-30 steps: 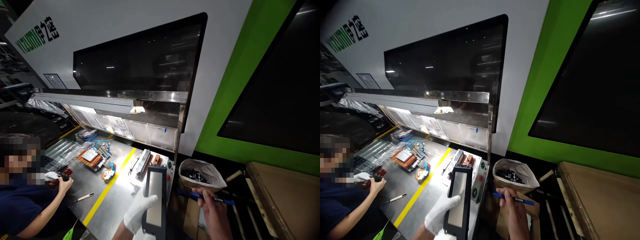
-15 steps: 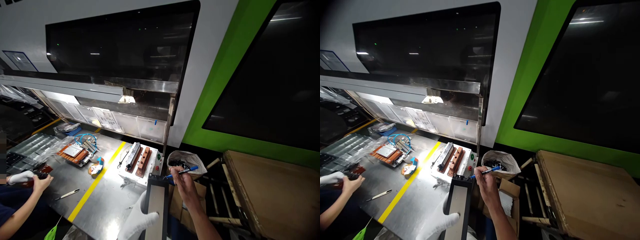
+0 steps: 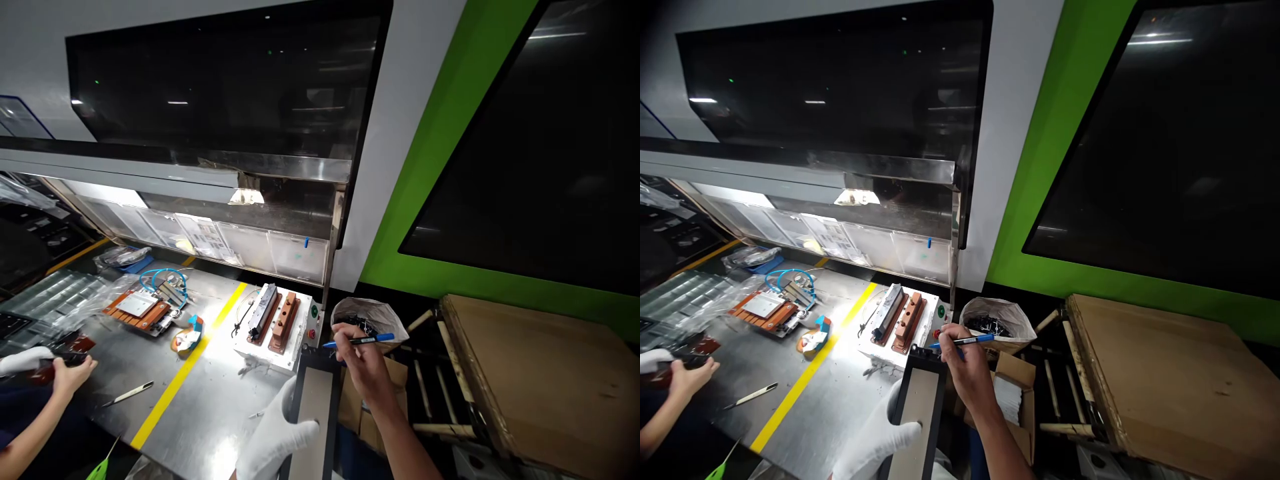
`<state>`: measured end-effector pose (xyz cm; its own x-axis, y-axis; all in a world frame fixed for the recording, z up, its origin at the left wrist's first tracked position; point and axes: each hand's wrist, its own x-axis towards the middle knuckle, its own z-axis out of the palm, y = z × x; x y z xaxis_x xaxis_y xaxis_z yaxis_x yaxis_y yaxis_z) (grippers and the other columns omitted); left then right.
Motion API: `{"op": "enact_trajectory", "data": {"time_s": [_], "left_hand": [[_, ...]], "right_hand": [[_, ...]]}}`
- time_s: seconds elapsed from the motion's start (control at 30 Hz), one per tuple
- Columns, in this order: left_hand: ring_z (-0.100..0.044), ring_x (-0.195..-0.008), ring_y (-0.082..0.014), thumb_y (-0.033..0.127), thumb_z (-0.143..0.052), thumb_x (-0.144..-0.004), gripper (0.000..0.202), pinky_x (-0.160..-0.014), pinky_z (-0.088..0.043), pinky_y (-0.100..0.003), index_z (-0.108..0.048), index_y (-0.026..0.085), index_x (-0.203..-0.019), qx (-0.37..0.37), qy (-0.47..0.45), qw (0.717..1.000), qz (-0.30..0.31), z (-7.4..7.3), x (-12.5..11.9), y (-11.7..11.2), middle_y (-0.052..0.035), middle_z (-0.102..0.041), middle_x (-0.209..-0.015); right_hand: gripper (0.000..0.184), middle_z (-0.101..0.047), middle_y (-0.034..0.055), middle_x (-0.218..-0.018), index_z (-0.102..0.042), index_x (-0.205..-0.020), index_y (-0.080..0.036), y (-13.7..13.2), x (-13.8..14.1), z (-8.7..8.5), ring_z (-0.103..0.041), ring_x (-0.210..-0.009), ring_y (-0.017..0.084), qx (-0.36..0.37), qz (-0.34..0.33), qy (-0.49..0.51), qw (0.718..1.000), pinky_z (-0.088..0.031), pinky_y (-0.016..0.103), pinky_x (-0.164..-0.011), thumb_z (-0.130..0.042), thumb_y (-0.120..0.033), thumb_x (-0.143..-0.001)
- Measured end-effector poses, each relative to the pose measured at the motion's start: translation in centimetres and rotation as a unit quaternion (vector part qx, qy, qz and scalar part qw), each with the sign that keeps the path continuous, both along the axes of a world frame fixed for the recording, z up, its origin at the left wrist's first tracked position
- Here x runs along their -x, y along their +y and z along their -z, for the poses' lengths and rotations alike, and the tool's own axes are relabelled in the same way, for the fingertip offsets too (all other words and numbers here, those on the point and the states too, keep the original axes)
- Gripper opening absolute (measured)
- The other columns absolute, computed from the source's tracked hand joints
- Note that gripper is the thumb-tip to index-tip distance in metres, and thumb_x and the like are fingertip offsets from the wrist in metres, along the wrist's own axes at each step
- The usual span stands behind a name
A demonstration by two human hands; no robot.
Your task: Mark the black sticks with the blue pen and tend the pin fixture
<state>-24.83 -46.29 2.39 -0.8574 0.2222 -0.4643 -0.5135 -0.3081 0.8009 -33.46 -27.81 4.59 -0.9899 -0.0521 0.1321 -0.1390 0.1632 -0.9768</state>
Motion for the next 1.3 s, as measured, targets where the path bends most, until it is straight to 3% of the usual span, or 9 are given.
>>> {"op": "enact_trajectory", "data": {"time_s": [0.13, 0.27, 0.37, 0.43, 0.53, 0.63, 0.73, 1.13, 1.3], "left_hand": [[-0.062, -0.124, -0.0371, 0.032, -0.091, -0.063, 0.078, -0.106, -0.051, -0.048, -0.06, 0.027, -0.135, -0.005, 0.015, 1.0, 0.008, -0.4, 0.4, 0.1, -0.013, -0.07, -0.128], [-0.068, -0.115, -0.032, 0.026, -0.089, -0.065, 0.075, -0.099, -0.054, -0.041, -0.058, 0.024, -0.133, -0.031, 0.021, 0.999, 0.026, 0.1, 0.5, -0.3, -0.014, -0.069, -0.131], [-0.068, -0.114, -0.0318, 0.025, -0.089, -0.066, 0.078, -0.097, -0.055, -0.041, -0.054, 0.023, -0.136, -0.044, 0.022, 0.999, 0.018, 0.5, 0.6, -0.5, -0.0153, -0.069, -0.129], [-0.067, -0.117, -0.0333, 0.028, -0.089, -0.067, 0.083, -0.098, -0.055, -0.043, -0.051, 0.023, -0.14, -0.058, 0.014, 0.998, -0.022, 0.4, 0.7, -0.6, -0.0159, -0.069, -0.13], [-0.068, -0.118, -0.033, 0.032, -0.085, -0.072, 0.084, -0.101, -0.055, -0.045, -0.045, 0.028, -0.146, -0.11, -0.026, 0.985, -0.129, -0.3, 1.0, -0.6, -0.0135, -0.067, -0.135], [-0.071, -0.114, -0.0307, 0.032, -0.078, -0.079, 0.08, -0.099, -0.058, -0.047, -0.041, 0.037, -0.149, -0.152, -0.074, 0.958, -0.23, -1.2, 1.7, -0.7, -0.009, -0.068, -0.135], [-0.072, -0.111, -0.0298, 0.029, -0.077, -0.08, 0.076, -0.093, -0.06, -0.046, -0.043, 0.039, -0.147, -0.143, -0.083, 0.944, -0.287, -1.5, 2.5, -1.1, -0.0068, -0.07, -0.131], [-0.071, -0.113, -0.0286, 0.031, -0.079, -0.079, 0.072, -0.094, -0.062, -0.042, -0.048, 0.035, -0.144, -0.119, -0.067, 0.946, -0.295, -1.7, 3.6, -1.6, -0.0068, -0.069, -0.134], [-0.072, -0.111, -0.0285, 0.025, -0.077, -0.081, 0.07, -0.094, -0.061, -0.042, -0.048, 0.033, -0.144, -0.128, -0.051, 0.938, -0.317, -2.5, 3.6, -1.3, -0.0063, -0.073, -0.123]], "right_hand": [[0.046, -0.069, 0.0078, -0.098, -0.058, -0.068, -0.02, -1.2, 0.9, 0.3, -0.06, -0.118, 0.025, -0.047, -0.054, 0.032, 0.997, -0.047, 0.033, -0.095, -0.05, -0.053, -0.1], [0.042, -0.066, 0.004, -0.079, -0.062, -0.079, -0.02, -2.0, 1.4, 0.9, -0.065, -0.09, 0.021, -0.059, -0.057, 0.027, 0.996, -0.049, 0.03, -0.08, -0.049, -0.055, -0.099], [0.044, -0.061, 0.0009, -0.069, -0.067, -0.098, -0.019, -2.0, 1.2, 1.0, -0.06, -0.068, 0.017, -0.042, 0.016, 0.019, 0.999, -0.049, 0.028, -0.066, -0.048, -0.059, -0.099], [0.044, -0.062, 0.0016, -0.072, -0.067, -0.105, -0.018, -1.7, 0.4, 1.2, -0.06, -0.067, 0.017, -0.03, 0.07, 0.021, 0.997, -0.05, 0.028, -0.065, -0.049, -0.058, -0.099], [0.032, -0.07, 0.0072, -0.097, -0.066, -0.104, -0.02, -0.8, -2.0, 1.8, -0.067, -0.079, 0.017, -0.02, 0.098, 0.046, 0.994, -0.055, 0.028, -0.073, -0.053, -0.048, -0.1], [0.017, -0.068, 0.009, -0.119, -0.066, -0.098, -0.022, 0.0, -5.2, 2.8, -0.068, -0.101, 0.019, -0.059, 0.066, 0.104, 0.991, -0.057, 0.028, -0.082, -0.056, -0.036, -0.099], [0.009, -0.068, 0.0083, -0.117, -0.066, -0.096, -0.023, 0.4, -7.8, 3.1, -0.065, -0.112, 0.021, -0.113, 0.012, 0.164, 0.98, -0.057, 0.029, -0.087, -0.057, -0.025, -0.097], [0.012, -0.072, 0.0038, -0.091, -0.06, -0.092, -0.025, -0.1, -8.3, 2.1, -0.064, -0.114, 0.023, -0.173, -0.005, 0.214, 0.961, -0.055, 0.037, -0.095, -0.054, -0.016, -0.095], [0.02, -0.073, -0.0008, -0.088, -0.062, -0.102, -0.029, -0.8, -8.7, 2.5, -0.057, -0.13, 0.025, -0.184, -0.07, 0.255, 0.947, -0.037, 0.048, -0.117, -0.062, -0.014, -0.089]]}}
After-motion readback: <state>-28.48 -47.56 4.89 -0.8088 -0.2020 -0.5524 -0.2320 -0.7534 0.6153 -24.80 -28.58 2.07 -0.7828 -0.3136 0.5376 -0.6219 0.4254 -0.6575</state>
